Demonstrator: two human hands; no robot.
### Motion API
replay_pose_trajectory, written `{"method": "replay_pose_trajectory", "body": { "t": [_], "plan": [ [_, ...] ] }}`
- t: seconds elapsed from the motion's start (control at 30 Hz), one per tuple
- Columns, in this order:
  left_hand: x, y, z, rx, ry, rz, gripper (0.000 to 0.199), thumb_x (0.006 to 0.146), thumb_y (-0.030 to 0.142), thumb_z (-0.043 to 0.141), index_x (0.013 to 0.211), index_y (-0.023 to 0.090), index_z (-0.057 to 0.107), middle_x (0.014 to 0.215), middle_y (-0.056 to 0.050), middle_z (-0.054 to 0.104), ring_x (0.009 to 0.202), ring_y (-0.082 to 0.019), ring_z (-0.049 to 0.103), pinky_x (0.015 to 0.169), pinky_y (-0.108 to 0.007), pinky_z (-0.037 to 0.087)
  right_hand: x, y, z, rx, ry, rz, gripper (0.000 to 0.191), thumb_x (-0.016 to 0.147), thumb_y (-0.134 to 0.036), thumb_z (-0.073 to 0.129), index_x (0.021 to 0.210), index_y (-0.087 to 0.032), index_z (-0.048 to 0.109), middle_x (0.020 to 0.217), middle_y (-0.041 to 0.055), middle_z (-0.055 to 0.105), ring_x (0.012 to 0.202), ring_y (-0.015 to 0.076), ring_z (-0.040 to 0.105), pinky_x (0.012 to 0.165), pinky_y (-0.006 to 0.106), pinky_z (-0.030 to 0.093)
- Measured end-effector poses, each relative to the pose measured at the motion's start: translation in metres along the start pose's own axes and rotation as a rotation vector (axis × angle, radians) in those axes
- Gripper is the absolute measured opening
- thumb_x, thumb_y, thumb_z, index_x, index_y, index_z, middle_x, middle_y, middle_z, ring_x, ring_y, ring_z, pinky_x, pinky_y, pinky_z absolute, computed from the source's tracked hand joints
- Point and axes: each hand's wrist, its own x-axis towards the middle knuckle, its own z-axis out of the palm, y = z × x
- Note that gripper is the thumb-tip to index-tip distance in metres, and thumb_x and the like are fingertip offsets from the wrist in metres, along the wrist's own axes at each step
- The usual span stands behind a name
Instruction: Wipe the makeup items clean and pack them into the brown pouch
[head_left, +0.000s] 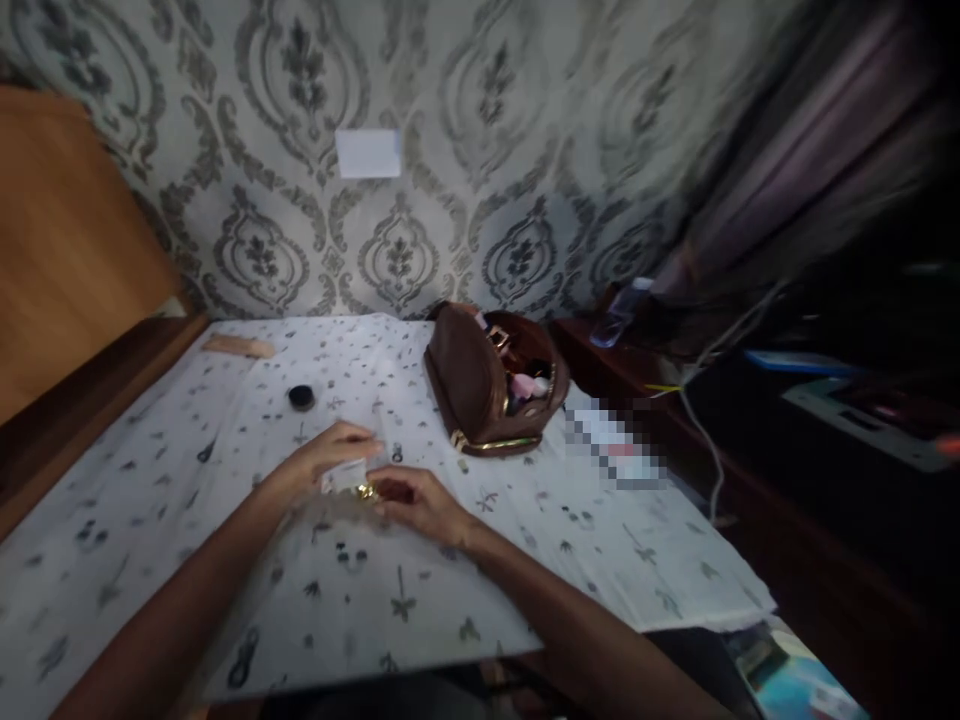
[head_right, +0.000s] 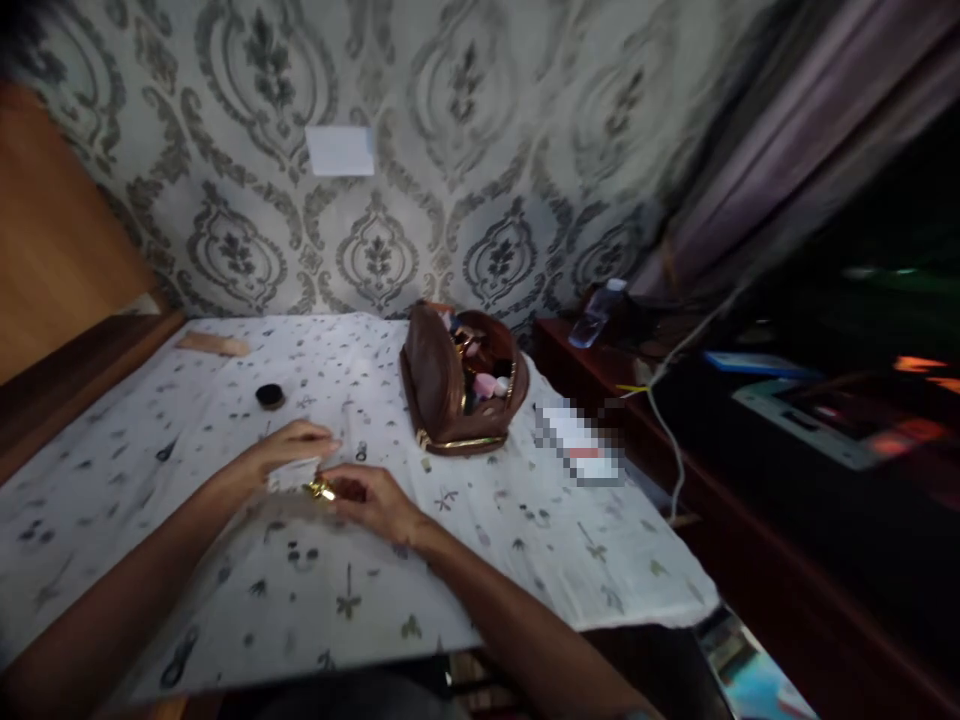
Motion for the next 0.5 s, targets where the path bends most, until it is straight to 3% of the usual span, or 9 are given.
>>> {"method": "replay_pose_trajectory", "body": {
  "t": [0.1, 0.23, 0.4, 0.5],
  "plan": [
    [0.002, -0.007, 0.017, -0.289, 0.055, -0.058, 0.041, 0.062, 0.052, 0.077, 0.058, 0.020, 0.052, 0.054, 0.005, 0.046, 0.047, -0.010, 0.042, 0.044, -0.024, 0.032, 0.003, -0.005, 0.002, 0.082, -0.009, 0.050, 0.045, 0.069, -0.045, 0.082, 0.103, -0.020, 0.068, 0.077, -0.0029, 0.064, 0.066, 0.0115, 0.057, 0.064, 0.026, 0.047],
    [0.003, -0.015, 0.042, -0.481, 0.213, 0.072, 0.046, 0.071, 0.062, 0.068, 0.070, 0.018, 0.056, 0.058, 0.004, 0.050, 0.048, -0.009, 0.044, 0.044, -0.023, 0.035, 0.010, -0.007, 0.001, 0.183, 0.063, 0.052, 0.041, 0.069, -0.048, 0.081, 0.094, -0.020, 0.064, 0.078, -0.0019, 0.065, 0.063, 0.0128, 0.062, 0.058, 0.025, 0.048],
    [-0.003, -0.017, 0.054, -0.330, 0.295, 0.151, 0.054, 0.088, 0.070, 0.045, 0.090, 0.018, 0.059, 0.067, 0.002, 0.055, 0.054, -0.012, 0.050, 0.048, -0.024, 0.042, 0.016, -0.004, -0.005, 0.156, 0.203, 0.048, 0.043, 0.070, -0.053, 0.077, 0.092, -0.020, 0.061, 0.069, -0.0019, 0.065, 0.058, 0.0137, 0.061, 0.053, 0.024, 0.046],
    [-0.008, -0.015, 0.056, -0.160, 0.277, 0.240, 0.041, 0.088, 0.058, 0.057, 0.104, 0.021, 0.057, 0.085, 0.000, 0.058, 0.072, -0.014, 0.056, 0.062, -0.024, 0.048, 0.016, -0.003, -0.006, 0.089, 0.251, -0.001, 0.039, 0.068, -0.046, 0.079, 0.092, -0.020, 0.062, 0.068, -0.0025, 0.065, 0.058, 0.0137, 0.059, 0.055, 0.025, 0.047]
  ]
}}
